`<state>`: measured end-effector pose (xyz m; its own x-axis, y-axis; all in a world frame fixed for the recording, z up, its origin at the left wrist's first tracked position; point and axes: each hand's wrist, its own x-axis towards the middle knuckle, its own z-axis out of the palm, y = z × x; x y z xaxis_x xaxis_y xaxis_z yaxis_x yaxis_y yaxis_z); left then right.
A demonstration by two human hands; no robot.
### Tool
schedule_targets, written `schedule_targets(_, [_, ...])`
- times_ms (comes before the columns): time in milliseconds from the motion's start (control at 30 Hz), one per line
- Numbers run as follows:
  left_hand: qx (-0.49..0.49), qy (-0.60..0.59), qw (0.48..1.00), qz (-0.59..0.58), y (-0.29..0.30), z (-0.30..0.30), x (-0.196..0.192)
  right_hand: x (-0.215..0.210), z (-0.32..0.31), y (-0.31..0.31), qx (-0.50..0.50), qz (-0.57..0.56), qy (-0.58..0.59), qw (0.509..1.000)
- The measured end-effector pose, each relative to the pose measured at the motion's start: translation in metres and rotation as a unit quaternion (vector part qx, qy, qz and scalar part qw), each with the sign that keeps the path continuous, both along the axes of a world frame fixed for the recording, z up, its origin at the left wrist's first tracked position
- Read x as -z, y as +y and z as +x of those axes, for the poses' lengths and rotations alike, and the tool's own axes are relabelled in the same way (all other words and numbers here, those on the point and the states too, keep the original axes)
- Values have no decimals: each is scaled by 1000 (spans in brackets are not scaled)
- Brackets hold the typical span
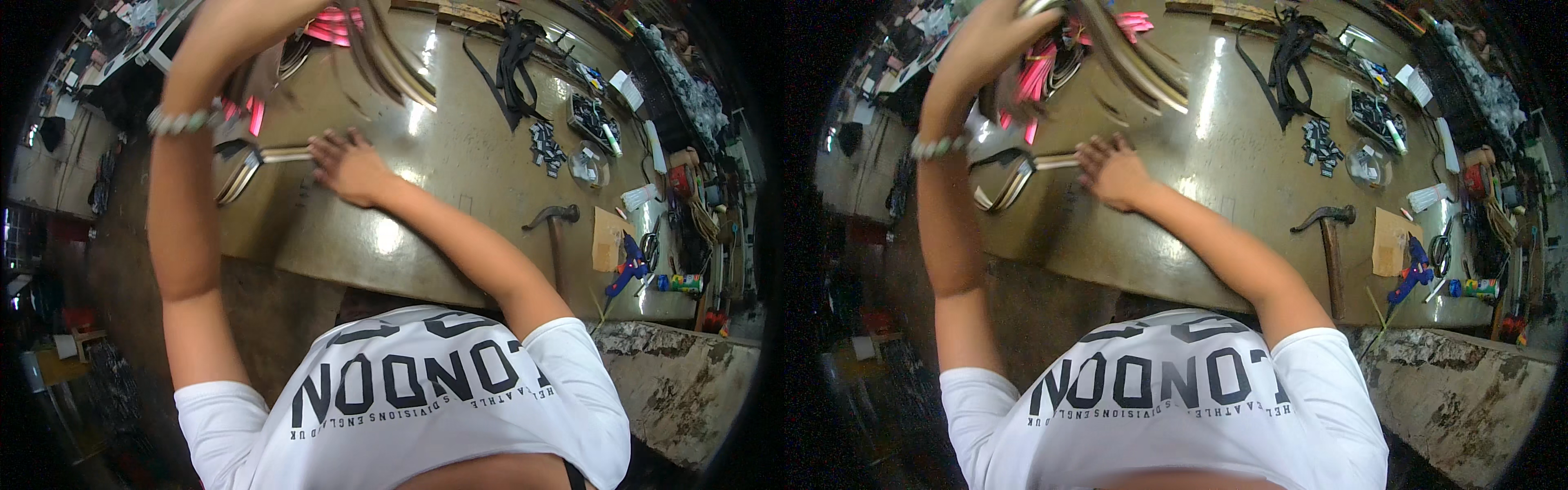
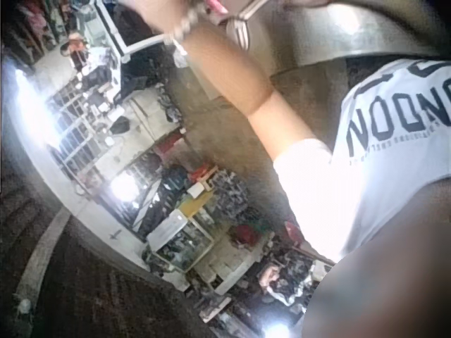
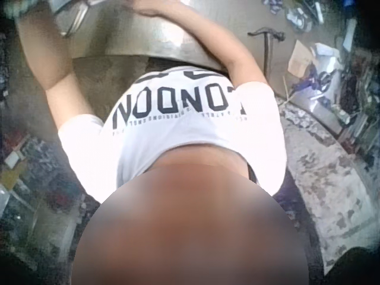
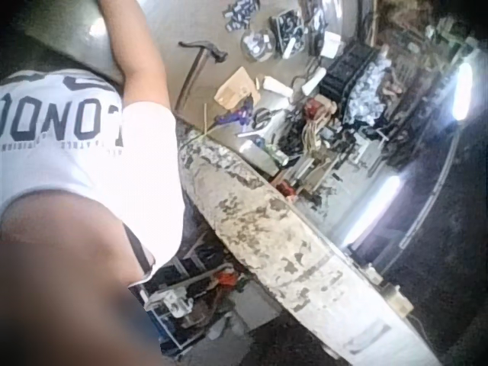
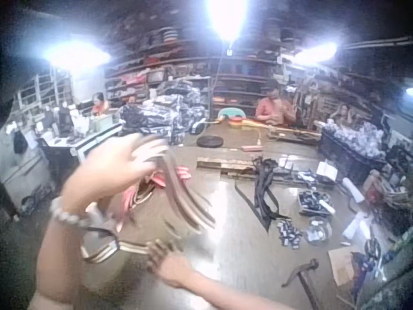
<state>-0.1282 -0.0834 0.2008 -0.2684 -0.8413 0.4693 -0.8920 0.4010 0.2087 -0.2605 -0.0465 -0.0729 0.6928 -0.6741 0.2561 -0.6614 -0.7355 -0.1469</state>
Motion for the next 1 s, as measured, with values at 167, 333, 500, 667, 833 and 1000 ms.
schedule_targets(167, [-62,82,994,19,45,87,46,-8,-91,-68,134,9,87,987])
schedule_targets(333, [-310,-12,926,214,90,124,173,-37,-180,-64,298,-49,-82,950])
schedule_targets(500, [-394,47,891,222,87,146,229,-39,-245,-21,491,-29,-71,868])
schedule_targets(667, [-398,-2,886,239,59,137,192,-38,-259,-10,431,-2,-238,870])
schedule_targets(833, [-350,-242,872,244,39,125,160,-58,-253,17,404,-101,-306,856])
schedule_targets(1000, [-274,-361,830,325,47,131,211,-73,-231,61,388,-19,-376,841])
